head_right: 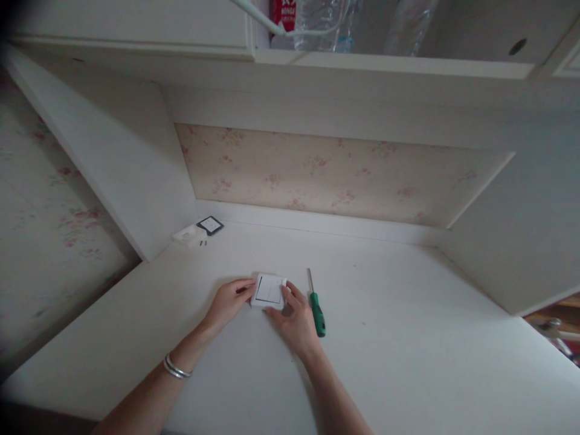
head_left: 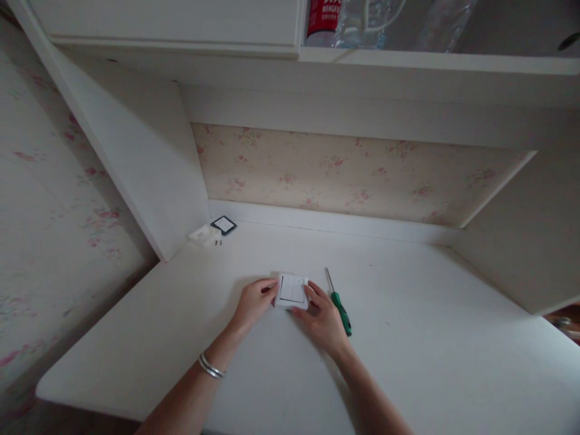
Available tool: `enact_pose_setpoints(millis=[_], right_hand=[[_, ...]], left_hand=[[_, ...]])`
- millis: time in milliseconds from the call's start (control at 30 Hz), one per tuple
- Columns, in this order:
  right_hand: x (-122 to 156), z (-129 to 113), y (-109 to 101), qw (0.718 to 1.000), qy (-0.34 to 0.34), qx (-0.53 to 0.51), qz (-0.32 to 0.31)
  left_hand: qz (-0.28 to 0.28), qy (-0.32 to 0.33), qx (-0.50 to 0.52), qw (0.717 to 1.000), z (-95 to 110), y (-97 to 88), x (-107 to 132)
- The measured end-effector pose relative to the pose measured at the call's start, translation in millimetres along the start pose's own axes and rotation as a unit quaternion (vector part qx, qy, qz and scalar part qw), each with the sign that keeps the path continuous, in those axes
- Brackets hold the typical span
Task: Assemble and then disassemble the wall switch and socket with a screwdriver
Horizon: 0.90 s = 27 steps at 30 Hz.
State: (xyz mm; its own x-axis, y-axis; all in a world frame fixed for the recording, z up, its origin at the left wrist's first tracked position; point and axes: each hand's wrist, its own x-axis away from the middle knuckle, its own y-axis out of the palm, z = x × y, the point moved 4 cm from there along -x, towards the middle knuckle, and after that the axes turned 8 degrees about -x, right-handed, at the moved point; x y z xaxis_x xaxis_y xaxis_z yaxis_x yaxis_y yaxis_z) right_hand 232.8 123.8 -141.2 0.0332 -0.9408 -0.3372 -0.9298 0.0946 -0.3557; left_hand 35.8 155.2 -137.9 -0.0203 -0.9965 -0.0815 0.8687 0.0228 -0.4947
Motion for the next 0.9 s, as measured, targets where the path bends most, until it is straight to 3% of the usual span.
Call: enact_pose_setpoints(millis=[133,333,633,767,900], right_hand=[[0,2,0,0.999,-0.017,0.049,-0.002],[0,1,0,0.998,-0.017,0.061,-0.005],[0,4,0,1.000,-0.016,0.021,0.009],[0,6,0,1.000,-0.010,0.010,0.013],[1,5,0,1.000,-0.002,0.017,-0.010]], left_hand=[[-0.019,0.018,0.009,1.000,7,-2.0,1],[-0.060,-0.004,0.064,0.996,6,-2.9,2],[-0.191,0.044,0.127,0.972,2,1.2,1],[-0.182,0.071,0.083,0.977,-1,-1.1,-4],[-0.199,0.050,0.086,0.975,-4,-1.4,-5]])
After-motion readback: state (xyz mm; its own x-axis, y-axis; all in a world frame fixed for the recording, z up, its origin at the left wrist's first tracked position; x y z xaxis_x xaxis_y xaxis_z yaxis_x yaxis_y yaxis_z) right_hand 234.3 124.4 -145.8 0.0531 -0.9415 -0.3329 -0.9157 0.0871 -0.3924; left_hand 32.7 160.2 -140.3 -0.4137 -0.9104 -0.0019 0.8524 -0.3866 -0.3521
